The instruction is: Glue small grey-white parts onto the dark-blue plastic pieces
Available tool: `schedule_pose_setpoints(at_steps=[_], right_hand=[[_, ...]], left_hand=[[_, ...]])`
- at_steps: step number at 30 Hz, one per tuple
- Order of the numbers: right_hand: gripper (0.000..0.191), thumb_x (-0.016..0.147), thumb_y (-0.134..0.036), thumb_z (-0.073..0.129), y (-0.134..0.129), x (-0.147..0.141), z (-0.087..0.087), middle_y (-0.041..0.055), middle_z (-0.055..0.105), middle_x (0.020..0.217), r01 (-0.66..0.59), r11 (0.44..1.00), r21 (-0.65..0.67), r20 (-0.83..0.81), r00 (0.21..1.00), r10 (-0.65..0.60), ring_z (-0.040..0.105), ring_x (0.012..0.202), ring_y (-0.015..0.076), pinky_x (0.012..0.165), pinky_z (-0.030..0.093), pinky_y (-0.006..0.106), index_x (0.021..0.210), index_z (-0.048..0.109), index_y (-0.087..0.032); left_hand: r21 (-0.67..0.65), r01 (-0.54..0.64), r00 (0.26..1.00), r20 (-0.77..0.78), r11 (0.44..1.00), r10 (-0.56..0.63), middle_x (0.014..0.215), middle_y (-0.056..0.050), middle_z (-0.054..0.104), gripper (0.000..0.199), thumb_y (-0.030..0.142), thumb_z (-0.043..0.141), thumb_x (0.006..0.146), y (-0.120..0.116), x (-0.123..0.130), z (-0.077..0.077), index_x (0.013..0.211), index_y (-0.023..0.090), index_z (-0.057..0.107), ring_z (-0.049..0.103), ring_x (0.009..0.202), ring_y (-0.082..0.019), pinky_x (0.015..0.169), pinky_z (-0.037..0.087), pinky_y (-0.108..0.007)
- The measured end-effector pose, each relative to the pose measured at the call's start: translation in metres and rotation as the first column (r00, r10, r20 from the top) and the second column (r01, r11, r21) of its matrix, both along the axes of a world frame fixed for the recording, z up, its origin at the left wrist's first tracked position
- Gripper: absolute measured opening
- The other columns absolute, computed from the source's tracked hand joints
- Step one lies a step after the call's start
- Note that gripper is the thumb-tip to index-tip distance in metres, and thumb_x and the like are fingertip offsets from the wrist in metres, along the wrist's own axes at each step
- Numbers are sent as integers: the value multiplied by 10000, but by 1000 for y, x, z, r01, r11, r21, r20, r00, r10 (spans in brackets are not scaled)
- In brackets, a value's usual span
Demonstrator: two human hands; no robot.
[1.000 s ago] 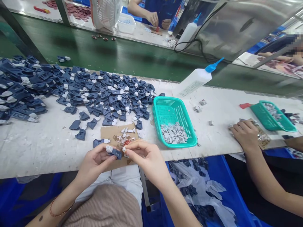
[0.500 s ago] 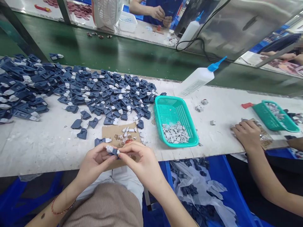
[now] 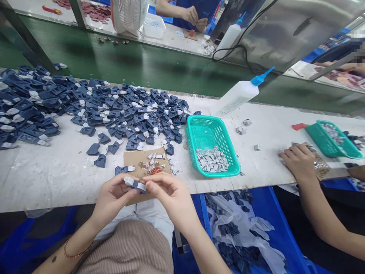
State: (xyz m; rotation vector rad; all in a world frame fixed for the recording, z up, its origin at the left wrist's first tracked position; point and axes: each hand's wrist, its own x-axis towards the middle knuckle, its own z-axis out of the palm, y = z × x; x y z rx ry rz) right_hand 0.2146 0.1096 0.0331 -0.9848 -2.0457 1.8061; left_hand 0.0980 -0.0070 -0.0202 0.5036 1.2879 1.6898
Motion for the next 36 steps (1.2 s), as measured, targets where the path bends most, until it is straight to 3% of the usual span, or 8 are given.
schedule_pose_setpoints(at_steps=[8, 18, 23, 26, 30, 32, 34, 36], right_hand=[[375, 937, -480, 478, -34, -9, -10, 67, 681, 1013, -19, 940, -341, -136, 990, -29, 554, 587, 107, 531, 488, 244, 1162, 653, -236], [497, 927, -572, 404, -44, -14, -7, 44, 651, 798, 144, 932, -334, -67, 982, -176, 410, 501, 109, 426, 354, 227, 1210, 661, -254], [394, 954, -497, 420, -41, -10, -4, 62, 667, 1124, 105, 983, -153, -53, 992, -114, 628, 870, 180, 694, 522, 274, 1193, 651, -285], [370, 971, -462, 407, -43, -7, -5, 42, 599, 1311, 56, 995, -79, -62, 996, -61, 585, 1102, 204, 871, 503, 309, 1232, 619, -307], [438, 998, -466, 308, -34, 3, -2, 54, 706, 1034, -21, 995, -102, -24, 1000, 18, 617, 669, 145, 600, 514, 276, 1301, 561, -276], [434, 1000, -446, 315, -16, 13, 4, 32, 695, 785, -32, 999, 30, 11, 999, 32, 598, 620, 152, 587, 499, 279, 1238, 610, -233], [353, 977, -403, 408, 15, 26, 12, 33, 686, 765, 41, 957, 287, 68, 996, -64, 627, 700, 175, 651, 505, 298, 1139, 662, -217], [281, 928, -357, 503, 55, 39, 18, 61, 706, 907, 127, 813, 568, 105, 969, -224, 641, 804, 207, 701, 506, 328, 1100, 674, -215]], left_hand=[[75, 7, 999, 31, 997, -9, 732, 16, 632, 116, 229, 735, 771, -6, 9, 5, 871, 200, 685, 618, 454, -111, 494, 537, -252], [112, -68, 998, -9, 991, 69, 828, -13, 685, 130, 211, 735, 775, -5, 13, 5, 896, 198, 687, 662, 589, -136, 639, 560, -283], [127, -62, 977, -195, 990, 87, 894, -16, 689, 133, 165, 709, 792, -7, 10, 8, 908, 225, 681, 673, 857, -173, 794, 529, -271], [97, 33, 926, -378, 995, 6, 932, -22, 686, 186, 132, 683, 801, -9, 3, 13, 956, 232, 660, 667, 880, -181, 813, 522, -284], [89, 165, 818, -569, 982, -86, 851, -15, 696, 241, 101, 657, 816, -10, -9, 26, 1014, 238, 665, 663, 802, -155, 760, 515, -253], [104, 168, 778, -624, 980, -67, 839, -20, 687, 251, 101, 644, 830, -8, -15, 30, 1028, 245, 696, 647, 780, -139, 721, 508, -227], [102, 125, 771, -635, 987, -32, 836, -28, 678, 236, 117, 641, 836, -6, -23, 32, 1010, 250, 729, 635, 771, -133, 679, 508, -206], [78, 49, 801, -598, 996, 7, 843, -36, 674, 195, 151, 646, 837, -2, -33, 33, 968, 250, 751, 636, 788, -141, 654, 522, -200]])
